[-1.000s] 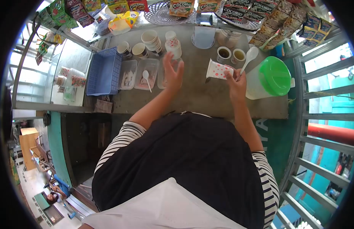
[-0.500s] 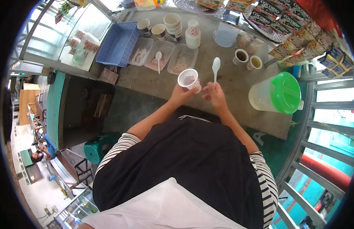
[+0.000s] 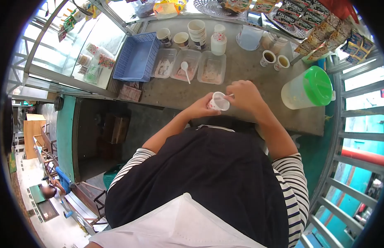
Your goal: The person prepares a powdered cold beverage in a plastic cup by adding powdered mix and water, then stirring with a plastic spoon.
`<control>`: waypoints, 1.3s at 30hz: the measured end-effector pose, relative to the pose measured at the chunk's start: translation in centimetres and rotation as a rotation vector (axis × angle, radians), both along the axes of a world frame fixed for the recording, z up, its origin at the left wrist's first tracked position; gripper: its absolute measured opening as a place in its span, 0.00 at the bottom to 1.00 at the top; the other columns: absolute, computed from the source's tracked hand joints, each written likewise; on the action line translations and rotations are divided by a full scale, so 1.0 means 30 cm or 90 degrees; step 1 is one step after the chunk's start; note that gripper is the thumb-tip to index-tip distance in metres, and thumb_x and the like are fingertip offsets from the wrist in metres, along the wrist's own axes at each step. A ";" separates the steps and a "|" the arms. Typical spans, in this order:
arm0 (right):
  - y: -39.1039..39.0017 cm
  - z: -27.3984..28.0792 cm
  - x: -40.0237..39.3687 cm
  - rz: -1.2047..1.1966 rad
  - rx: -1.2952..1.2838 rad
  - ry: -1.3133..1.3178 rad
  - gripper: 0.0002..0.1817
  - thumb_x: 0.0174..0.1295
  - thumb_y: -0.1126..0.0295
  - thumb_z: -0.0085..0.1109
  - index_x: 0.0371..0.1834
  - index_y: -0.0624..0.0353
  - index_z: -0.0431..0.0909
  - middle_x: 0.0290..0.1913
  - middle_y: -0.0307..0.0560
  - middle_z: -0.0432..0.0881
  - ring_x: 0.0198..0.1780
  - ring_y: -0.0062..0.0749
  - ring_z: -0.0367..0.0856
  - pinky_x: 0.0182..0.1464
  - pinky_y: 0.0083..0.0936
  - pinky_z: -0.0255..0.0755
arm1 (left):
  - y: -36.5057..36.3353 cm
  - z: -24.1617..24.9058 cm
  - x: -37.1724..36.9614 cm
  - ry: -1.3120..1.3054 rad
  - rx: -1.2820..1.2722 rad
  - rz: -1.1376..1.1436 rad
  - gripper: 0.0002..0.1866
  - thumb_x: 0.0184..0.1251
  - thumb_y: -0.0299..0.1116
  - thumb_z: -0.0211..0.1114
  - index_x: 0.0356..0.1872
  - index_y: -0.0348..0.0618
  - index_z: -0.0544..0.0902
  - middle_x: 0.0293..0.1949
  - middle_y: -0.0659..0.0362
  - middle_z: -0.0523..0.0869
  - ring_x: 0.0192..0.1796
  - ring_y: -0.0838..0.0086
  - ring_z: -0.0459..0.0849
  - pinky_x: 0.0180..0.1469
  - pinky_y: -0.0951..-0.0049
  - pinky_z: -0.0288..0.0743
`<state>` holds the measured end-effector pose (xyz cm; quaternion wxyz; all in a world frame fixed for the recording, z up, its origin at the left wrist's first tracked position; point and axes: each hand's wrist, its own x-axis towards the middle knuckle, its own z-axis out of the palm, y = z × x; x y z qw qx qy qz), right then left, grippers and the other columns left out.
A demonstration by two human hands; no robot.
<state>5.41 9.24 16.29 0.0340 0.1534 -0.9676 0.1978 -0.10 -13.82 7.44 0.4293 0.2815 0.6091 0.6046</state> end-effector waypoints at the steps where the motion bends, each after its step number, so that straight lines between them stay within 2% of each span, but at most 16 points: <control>1: -0.064 0.018 -0.019 0.028 0.003 -0.024 0.13 0.63 0.58 0.66 0.39 0.57 0.84 0.28 0.47 0.82 0.35 0.46 0.82 0.40 0.38 0.74 | -0.029 0.022 -0.007 0.004 -0.009 -0.015 0.39 0.57 0.33 0.79 0.69 0.42 0.69 0.59 0.59 0.79 0.62 0.74 0.76 0.66 0.70 0.69; 5: -0.281 0.113 -0.132 0.010 -0.097 -0.181 0.15 0.64 0.56 0.65 0.41 0.56 0.84 0.31 0.47 0.84 0.36 0.46 0.83 0.39 0.39 0.74 | -0.191 -0.020 -0.073 0.045 0.014 0.006 0.39 0.56 0.32 0.79 0.69 0.42 0.70 0.58 0.59 0.80 0.62 0.74 0.77 0.66 0.69 0.69; 7: -0.360 0.112 -0.201 -0.011 -0.241 -0.166 0.14 0.67 0.60 0.64 0.48 0.57 0.85 0.34 0.46 0.85 0.36 0.36 0.82 0.42 0.31 0.75 | -0.307 -0.029 -0.113 0.000 0.034 0.066 0.39 0.53 0.31 0.81 0.68 0.42 0.72 0.58 0.59 0.81 0.62 0.73 0.78 0.66 0.68 0.70; 8: -0.395 0.095 -0.236 -0.008 -0.242 -0.168 0.14 0.67 0.60 0.64 0.48 0.57 0.85 0.34 0.46 0.85 0.36 0.36 0.82 0.42 0.31 0.75 | -0.369 -0.034 -0.130 -0.001 0.032 0.069 0.39 0.53 0.31 0.81 0.68 0.42 0.72 0.58 0.59 0.81 0.62 0.73 0.78 0.66 0.68 0.70; 10: -0.448 0.036 -0.311 -0.062 -0.321 -0.019 0.14 0.70 0.61 0.62 0.52 0.57 0.85 0.36 0.46 0.85 0.37 0.33 0.80 0.43 0.29 0.75 | -0.494 -0.037 -0.165 0.045 0.042 0.147 0.39 0.51 0.31 0.82 0.66 0.41 0.73 0.58 0.59 0.82 0.62 0.73 0.78 0.66 0.68 0.70; 11: -0.460 -0.009 -0.354 -0.099 -0.341 -0.027 0.16 0.66 0.56 0.64 0.46 0.57 0.86 0.41 0.50 0.87 0.40 0.43 0.85 0.44 0.37 0.76 | -0.557 -0.035 -0.180 0.097 0.016 0.183 0.38 0.51 0.31 0.83 0.64 0.40 0.74 0.57 0.59 0.82 0.61 0.73 0.79 0.66 0.68 0.70; 12: -0.468 -0.061 -0.392 -0.097 -0.343 -0.029 0.16 0.66 0.56 0.64 0.46 0.57 0.86 0.41 0.50 0.87 0.40 0.43 0.85 0.44 0.37 0.76 | -0.616 -0.047 -0.195 0.096 0.013 0.186 0.38 0.51 0.31 0.83 0.64 0.40 0.74 0.57 0.59 0.82 0.61 0.73 0.79 0.66 0.68 0.70; 14: -0.478 -0.176 -0.451 -0.212 -0.132 -0.085 0.14 0.65 0.61 0.63 0.48 0.56 0.84 0.42 0.50 0.87 0.44 0.42 0.86 0.48 0.37 0.78 | -0.721 -0.088 -0.215 0.134 -0.035 0.281 0.36 0.51 0.32 0.83 0.62 0.42 0.76 0.55 0.59 0.84 0.59 0.73 0.81 0.64 0.69 0.72; 18: -0.526 -0.338 -0.518 -0.274 -0.019 -0.094 0.13 0.61 0.63 0.64 0.47 0.53 0.81 0.45 0.51 0.88 0.48 0.49 0.86 0.49 0.44 0.78 | -0.867 -0.109 -0.231 0.158 -0.062 0.379 0.35 0.50 0.32 0.83 0.60 0.41 0.77 0.53 0.58 0.85 0.58 0.72 0.82 0.63 0.68 0.73; 20: -0.543 -0.371 -0.552 -0.323 0.066 -0.193 0.12 0.59 0.66 0.64 0.47 0.50 0.79 0.44 0.51 0.88 0.49 0.51 0.86 0.50 0.47 0.78 | -0.911 -0.104 -0.244 0.170 -0.072 0.392 0.34 0.50 0.32 0.83 0.60 0.41 0.77 0.53 0.58 0.86 0.58 0.71 0.83 0.62 0.68 0.74; 23: -0.543 -0.398 -0.583 -0.376 0.073 -0.165 0.10 0.58 0.68 0.63 0.44 0.49 0.79 0.43 0.50 0.88 0.48 0.51 0.86 0.48 0.47 0.78 | -0.946 -0.118 -0.282 0.218 -0.083 0.411 0.34 0.50 0.33 0.83 0.60 0.41 0.78 0.53 0.58 0.86 0.57 0.70 0.83 0.62 0.68 0.74; 26: -0.529 -0.317 -0.583 -0.399 0.108 -0.120 0.10 0.59 0.69 0.62 0.44 0.48 0.81 0.42 0.48 0.88 0.48 0.49 0.87 0.47 0.46 0.78 | -0.938 -0.127 -0.332 0.226 -0.093 0.412 0.34 0.51 0.33 0.83 0.60 0.41 0.77 0.53 0.57 0.86 0.57 0.70 0.84 0.62 0.67 0.75; 30: -0.447 -0.293 -0.582 -0.361 0.183 -0.044 0.08 0.60 0.66 0.63 0.43 0.48 0.82 0.40 0.46 0.89 0.47 0.48 0.87 0.45 0.45 0.78 | -0.896 -0.123 -0.372 0.234 -0.074 0.424 0.34 0.51 0.35 0.83 0.60 0.40 0.78 0.53 0.57 0.86 0.57 0.70 0.83 0.62 0.66 0.75; 33: -0.433 -0.252 -0.605 -0.393 0.138 0.015 0.10 0.61 0.61 0.65 0.44 0.47 0.84 0.39 0.45 0.89 0.46 0.46 0.87 0.45 0.43 0.78 | -0.880 -0.136 -0.409 0.250 -0.085 0.388 0.34 0.51 0.35 0.83 0.60 0.41 0.78 0.53 0.58 0.86 0.57 0.71 0.84 0.62 0.67 0.75; 35: -0.468 -0.231 -0.629 -0.357 0.050 -0.016 0.10 0.61 0.60 0.66 0.44 0.45 0.87 0.41 0.45 0.89 0.47 0.47 0.87 0.45 0.45 0.78 | -0.882 -0.178 -0.423 0.268 -0.091 0.378 0.33 0.51 0.35 0.83 0.59 0.40 0.79 0.53 0.57 0.87 0.56 0.71 0.84 0.61 0.67 0.75; 39: -0.569 -0.239 -0.708 -0.280 0.046 -0.064 0.11 0.60 0.59 0.67 0.43 0.48 0.87 0.42 0.45 0.89 0.47 0.47 0.87 0.46 0.44 0.79 | -0.903 -0.217 -0.435 0.210 -0.054 0.399 0.31 0.52 0.32 0.82 0.58 0.39 0.80 0.52 0.57 0.88 0.55 0.71 0.85 0.60 0.68 0.76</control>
